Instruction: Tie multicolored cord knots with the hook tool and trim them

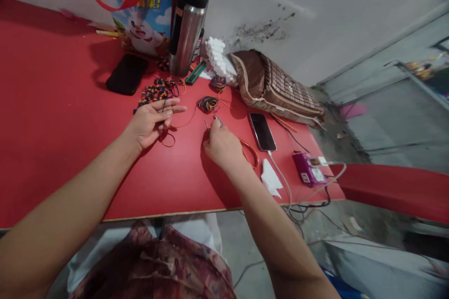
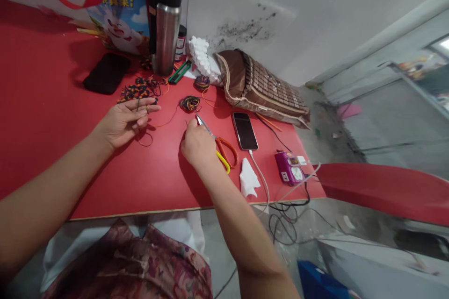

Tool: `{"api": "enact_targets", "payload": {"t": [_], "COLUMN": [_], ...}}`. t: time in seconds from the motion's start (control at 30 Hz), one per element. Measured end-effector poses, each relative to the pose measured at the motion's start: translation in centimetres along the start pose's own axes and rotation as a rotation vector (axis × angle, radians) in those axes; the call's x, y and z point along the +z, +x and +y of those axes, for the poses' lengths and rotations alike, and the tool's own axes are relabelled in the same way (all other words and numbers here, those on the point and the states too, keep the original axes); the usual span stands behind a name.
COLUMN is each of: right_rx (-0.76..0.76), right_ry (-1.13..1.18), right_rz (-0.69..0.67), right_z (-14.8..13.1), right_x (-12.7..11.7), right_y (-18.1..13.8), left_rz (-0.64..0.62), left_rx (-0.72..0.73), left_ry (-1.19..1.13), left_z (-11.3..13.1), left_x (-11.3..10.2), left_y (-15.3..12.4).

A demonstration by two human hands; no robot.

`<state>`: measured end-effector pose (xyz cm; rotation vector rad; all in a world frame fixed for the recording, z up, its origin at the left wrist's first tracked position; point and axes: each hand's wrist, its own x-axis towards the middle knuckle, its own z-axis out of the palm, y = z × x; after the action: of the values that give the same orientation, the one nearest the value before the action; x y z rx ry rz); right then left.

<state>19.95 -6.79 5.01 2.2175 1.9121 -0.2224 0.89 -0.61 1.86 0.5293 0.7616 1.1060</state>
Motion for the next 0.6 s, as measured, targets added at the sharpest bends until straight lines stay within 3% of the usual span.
{"api": "enact_targets", "payload": {"t": [0.2,0.27,0.37,0.43,0.5,0.57,0.6], "right_rx": [-0.12,-0.255,-0.463,-0.569,-0.68,-0.74,-0.768], "right_ry": [0.097,0.32,0.861,1.252,1.577,1.79,1.847], "right_rz": [0.032,0.148,0.436,0.367,0.161,-0.01,-0.018], "right_z": [-0.8,-0.4,0.3,0.6,0.9,1.2,1.3], "right_x": [0.4,-0.2,-2.3,-3.6,-3.9,-2.8,-2.0], "right_y": [0.7,1.1,1.7,2.1,3.0,4.1,4.7], "left_rz": [-0.022,-0.04,-0.063,-0.067,-0.074,-0.098,-0.112], "left_rx": [0.002,0.005,0.024,0.04,0.047,0.036,0.026], "left_ry": [-0.001,-0.002,-0.002,0.005,0.019,0.031,0.035], "left_z": [0.0,0.0,0.0,0.0,-0.1,-0.1,-0.1], "left_x": [0.0,0.0,-0.3,-0.5,-0.7,-0.8,-0.8], "left_y": [-0.1,-0.1,-0.1,-0.2,-0.2,-0.3,-0.3]}}
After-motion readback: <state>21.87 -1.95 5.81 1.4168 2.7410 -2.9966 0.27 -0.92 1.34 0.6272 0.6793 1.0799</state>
